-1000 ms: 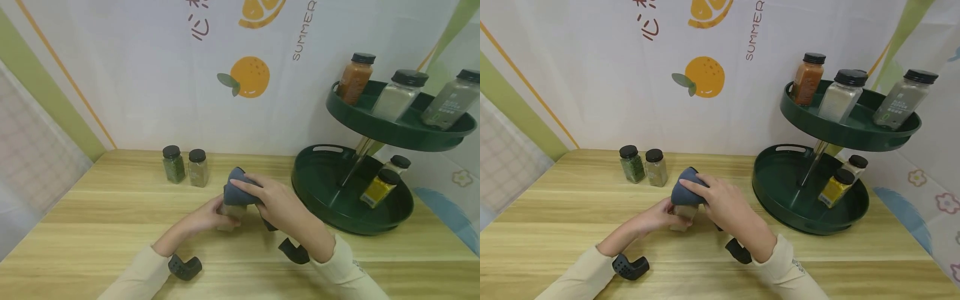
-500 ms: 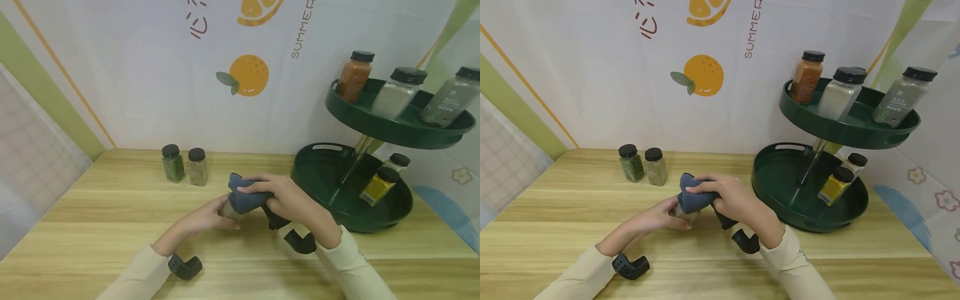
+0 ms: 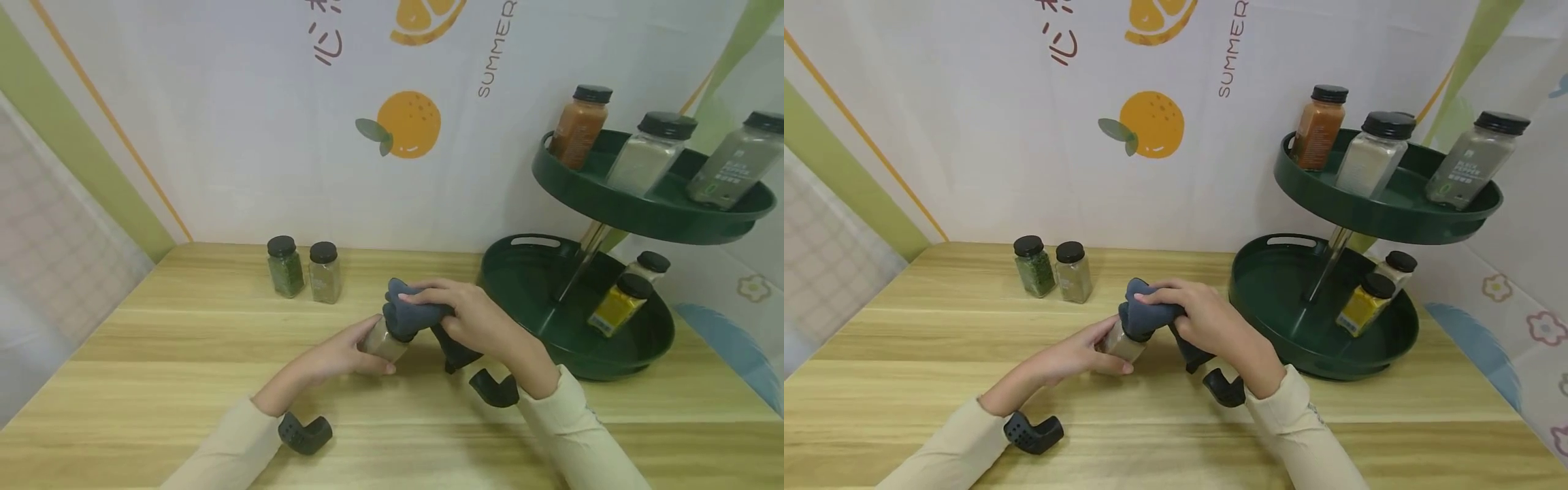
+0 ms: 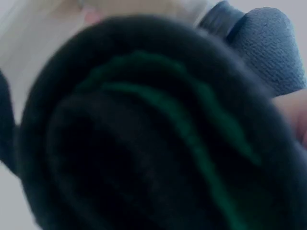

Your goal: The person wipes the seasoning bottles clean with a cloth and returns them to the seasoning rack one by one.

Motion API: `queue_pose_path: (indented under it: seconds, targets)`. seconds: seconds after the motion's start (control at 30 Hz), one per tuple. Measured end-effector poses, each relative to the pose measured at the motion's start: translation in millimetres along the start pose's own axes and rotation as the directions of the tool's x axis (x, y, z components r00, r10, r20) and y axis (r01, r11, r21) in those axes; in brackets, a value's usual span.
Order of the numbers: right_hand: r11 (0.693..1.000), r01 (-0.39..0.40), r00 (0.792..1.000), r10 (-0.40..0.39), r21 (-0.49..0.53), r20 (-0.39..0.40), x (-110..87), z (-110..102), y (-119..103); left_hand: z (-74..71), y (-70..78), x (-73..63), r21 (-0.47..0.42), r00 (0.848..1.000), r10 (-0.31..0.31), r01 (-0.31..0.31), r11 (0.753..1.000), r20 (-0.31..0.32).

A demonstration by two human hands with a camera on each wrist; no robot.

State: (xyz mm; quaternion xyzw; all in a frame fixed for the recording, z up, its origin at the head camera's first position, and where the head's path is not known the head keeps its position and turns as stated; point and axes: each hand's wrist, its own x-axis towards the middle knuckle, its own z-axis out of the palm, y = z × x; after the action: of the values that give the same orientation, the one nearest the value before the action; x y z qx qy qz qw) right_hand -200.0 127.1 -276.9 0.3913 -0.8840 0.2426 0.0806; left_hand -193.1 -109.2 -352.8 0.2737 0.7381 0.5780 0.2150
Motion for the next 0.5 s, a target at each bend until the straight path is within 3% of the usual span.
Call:
queue_pose_path:
  seconds: [0.13,0.33,0.4,0.5]
  targets:
    - [0.989,-0.083,0.996,0.088,-0.125,0.033,-2.5,-0.5,10.2,0.2,-0.1,-0.7,0.014,0.999,-0.031,0.031,0.999,-0.026]
    - [0.927,-0.135,0.987,0.155,-0.35,0.03,-5.7,-1.7,21.7,0.3,-3.6,-1.6,0.01,0.999,-0.016,0.017,1.0,-0.036]
    - [0.927,-0.148,0.989,0.149,-0.345,-0.024,-5.8,-4.7,19.2,0.3,-3.5,-1.6,0.006,0.999,-0.012,0.012,1.0,-0.035]
    - [0.955,-0.121,0.991,0.1,-0.271,-0.088,-5.7,-10.0,7.4,0.1,-1.7,-1.3,0.005,0.999,-0.013,0.013,1.0,-0.031]
